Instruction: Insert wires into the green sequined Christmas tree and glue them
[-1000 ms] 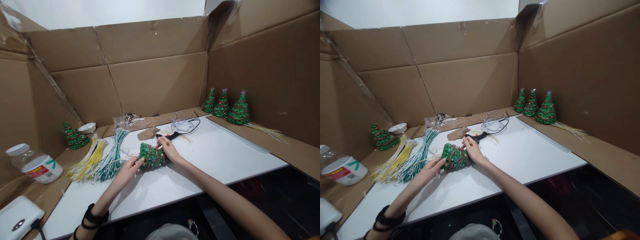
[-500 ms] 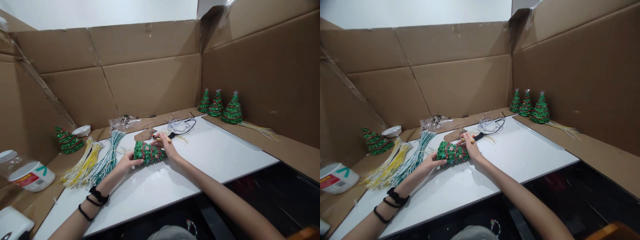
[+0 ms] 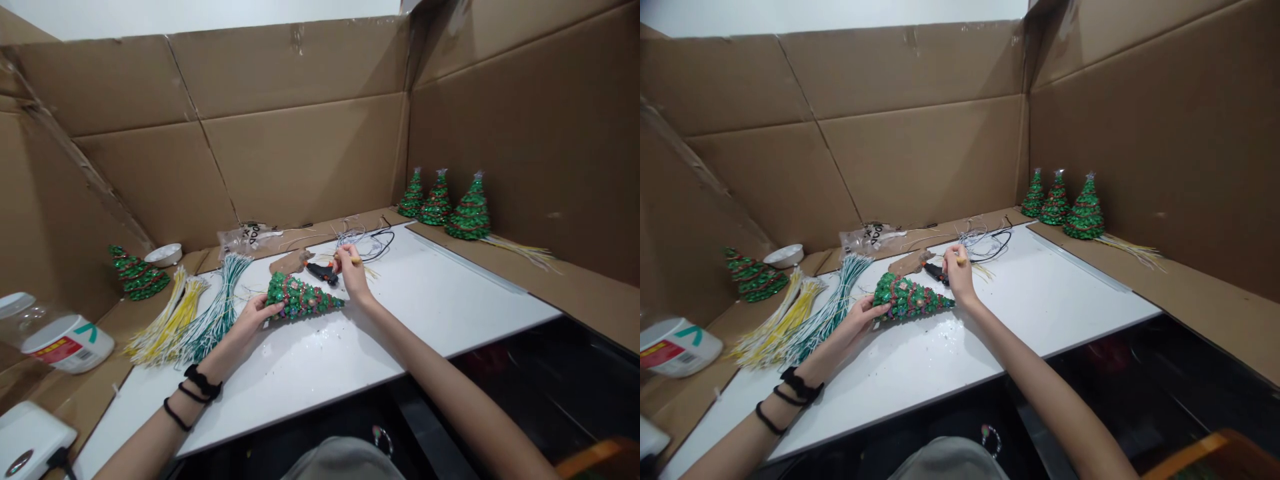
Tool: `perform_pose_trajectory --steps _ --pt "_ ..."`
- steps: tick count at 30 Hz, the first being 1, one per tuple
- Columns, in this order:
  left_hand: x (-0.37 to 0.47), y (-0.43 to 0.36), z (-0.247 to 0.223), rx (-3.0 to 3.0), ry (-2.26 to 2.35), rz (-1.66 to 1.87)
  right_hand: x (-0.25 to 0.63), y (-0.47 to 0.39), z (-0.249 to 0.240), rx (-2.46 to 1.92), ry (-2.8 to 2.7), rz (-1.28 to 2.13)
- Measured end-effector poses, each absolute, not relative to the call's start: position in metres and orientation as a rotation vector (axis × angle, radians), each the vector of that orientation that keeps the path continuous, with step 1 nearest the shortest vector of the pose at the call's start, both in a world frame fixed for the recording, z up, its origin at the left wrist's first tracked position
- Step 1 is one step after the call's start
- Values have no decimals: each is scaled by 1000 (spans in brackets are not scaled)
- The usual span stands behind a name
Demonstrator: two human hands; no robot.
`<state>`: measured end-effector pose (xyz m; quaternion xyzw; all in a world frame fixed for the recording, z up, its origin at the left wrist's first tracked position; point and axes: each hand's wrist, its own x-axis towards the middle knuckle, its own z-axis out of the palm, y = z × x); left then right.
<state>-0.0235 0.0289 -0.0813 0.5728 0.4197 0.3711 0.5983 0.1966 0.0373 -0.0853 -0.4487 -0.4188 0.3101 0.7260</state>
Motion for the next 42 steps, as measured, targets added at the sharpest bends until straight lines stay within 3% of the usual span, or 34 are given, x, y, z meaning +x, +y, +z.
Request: perform_pose_trajectory --steps 17,24,29,42 --pt "-30 32 -78 1330 942 971 188 41 -115 -1175 -1563 802" --pt "-35 33 -89 1338 857 845 193 39 -111 -1411 -1872 459" --pt "-38 37 -93 1335 895 836 198 41 -104 -1554 -1757 394" --pt "-34 41 -96 1484 983 821 228 134 -88 -2076 -1719 93"
